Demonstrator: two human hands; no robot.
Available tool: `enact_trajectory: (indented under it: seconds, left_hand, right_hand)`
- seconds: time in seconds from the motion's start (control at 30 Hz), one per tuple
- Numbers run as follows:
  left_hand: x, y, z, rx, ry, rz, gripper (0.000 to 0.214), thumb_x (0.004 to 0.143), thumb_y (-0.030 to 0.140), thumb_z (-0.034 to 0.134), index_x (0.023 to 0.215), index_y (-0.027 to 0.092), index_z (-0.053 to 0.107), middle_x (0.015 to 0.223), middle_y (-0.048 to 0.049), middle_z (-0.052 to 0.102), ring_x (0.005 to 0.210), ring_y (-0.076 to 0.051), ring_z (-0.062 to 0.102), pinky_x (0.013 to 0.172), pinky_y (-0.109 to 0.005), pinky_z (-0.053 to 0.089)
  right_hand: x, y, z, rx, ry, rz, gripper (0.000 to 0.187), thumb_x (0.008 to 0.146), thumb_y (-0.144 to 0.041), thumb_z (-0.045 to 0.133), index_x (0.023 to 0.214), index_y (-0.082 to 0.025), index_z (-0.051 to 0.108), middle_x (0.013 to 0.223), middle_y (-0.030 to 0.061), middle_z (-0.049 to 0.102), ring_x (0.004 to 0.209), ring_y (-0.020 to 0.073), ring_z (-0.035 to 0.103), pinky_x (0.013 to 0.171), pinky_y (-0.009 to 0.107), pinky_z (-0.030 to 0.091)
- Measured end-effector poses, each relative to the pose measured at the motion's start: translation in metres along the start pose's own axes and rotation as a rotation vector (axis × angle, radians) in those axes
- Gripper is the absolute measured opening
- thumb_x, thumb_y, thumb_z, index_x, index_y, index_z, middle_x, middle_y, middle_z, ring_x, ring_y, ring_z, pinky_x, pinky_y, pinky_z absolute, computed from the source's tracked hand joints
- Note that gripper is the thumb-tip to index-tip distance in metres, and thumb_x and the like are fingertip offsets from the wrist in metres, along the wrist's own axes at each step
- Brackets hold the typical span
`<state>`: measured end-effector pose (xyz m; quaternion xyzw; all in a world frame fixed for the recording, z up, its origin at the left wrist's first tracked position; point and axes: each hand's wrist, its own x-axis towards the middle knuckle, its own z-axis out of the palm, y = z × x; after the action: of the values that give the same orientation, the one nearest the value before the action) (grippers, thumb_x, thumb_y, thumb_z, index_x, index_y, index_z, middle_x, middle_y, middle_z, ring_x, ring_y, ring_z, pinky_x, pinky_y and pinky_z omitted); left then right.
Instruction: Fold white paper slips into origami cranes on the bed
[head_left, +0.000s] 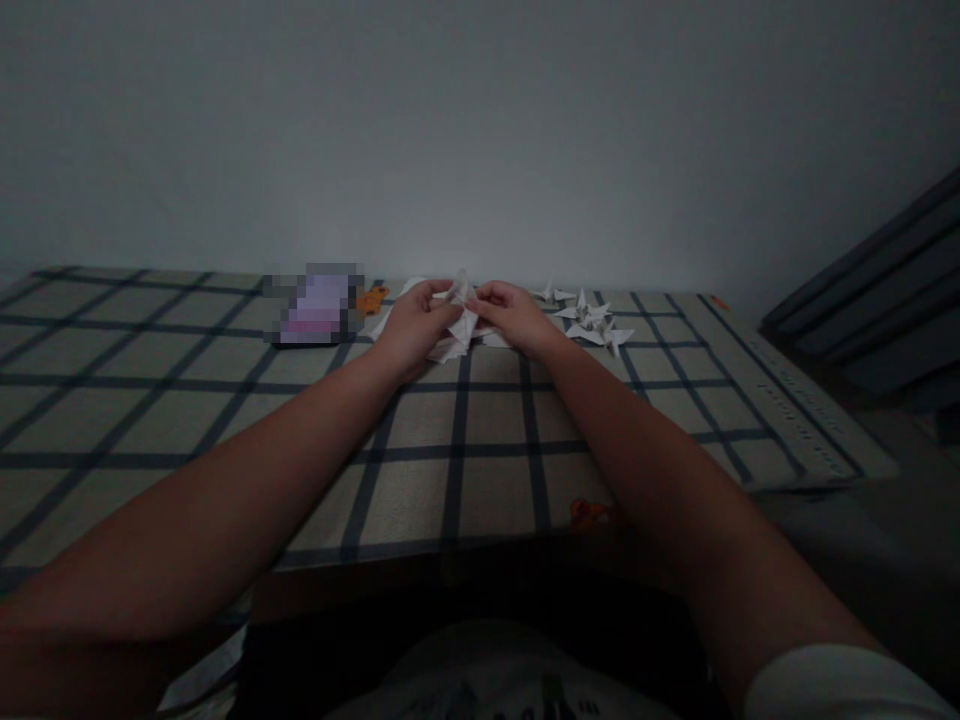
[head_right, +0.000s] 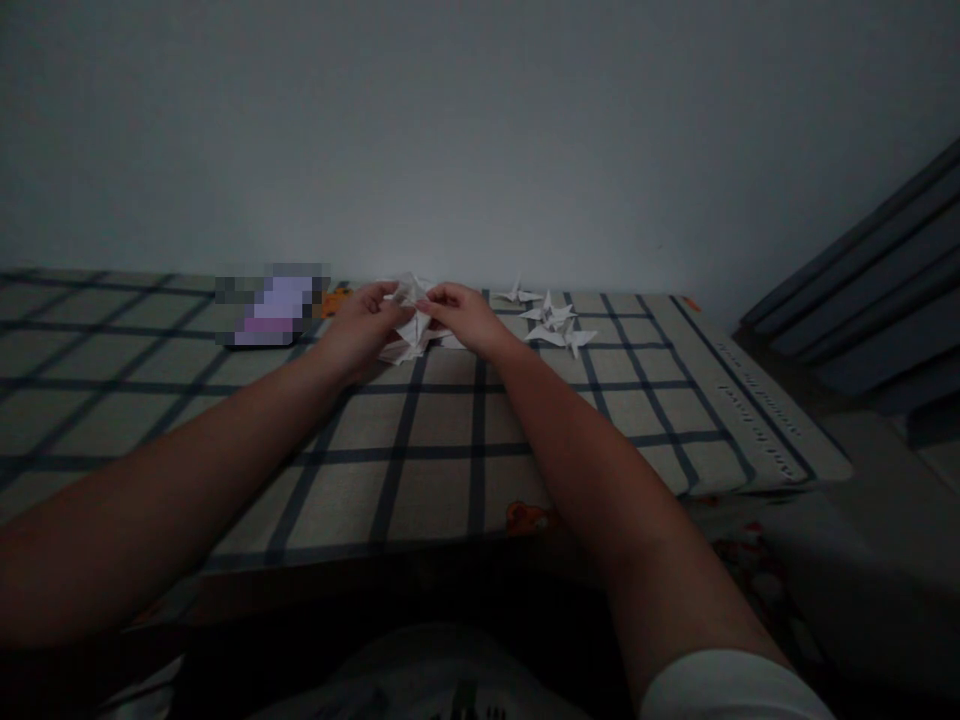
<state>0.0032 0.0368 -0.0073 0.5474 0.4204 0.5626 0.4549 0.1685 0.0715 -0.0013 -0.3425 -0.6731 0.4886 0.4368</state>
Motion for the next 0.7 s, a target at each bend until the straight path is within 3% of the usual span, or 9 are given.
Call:
enact_trajectory:
  seconds: [0.17, 0.7]
  left_hand:
    - [-0.002, 0.003, 0.0, 0.011, 0.042, -0.015, 0.047, 0.07, 0.024, 0.074, 0.115, 0.016, 0.063, 0.087, -0.0045, 0.073, 0.068, -0.016, 0.067, 0.068, -0.028, 0.052]
    - [-0.002, 0.001, 0.002, -0.025, 0.081, -0.013, 0.044, 0.071, 0.024, 0.073, 0.114, 0.018, 0.065, 0.076, -0.0015, 0.07, 0.062, -0.015, 0.065, 0.064, -0.027, 0.052]
  right_hand:
    - [0.001, 0.002, -0.001, 0.041, 0.014, 0.009, 0.015, 0.084, -0.025, 0.073, 0.083, -0.019, 0.059, 0.076, -0.0033, 0.061, 0.07, 0.0097, 0.06, 0.072, 0.024, 0.053]
    - [-0.002, -0.01, -0.001, -0.151, 0.052, -0.022, 0.009, 0.085, -0.02, 0.068, 0.077, -0.017, 0.065, 0.075, 0.0001, 0.065, 0.074, 0.0129, 0.059, 0.077, 0.027, 0.05]
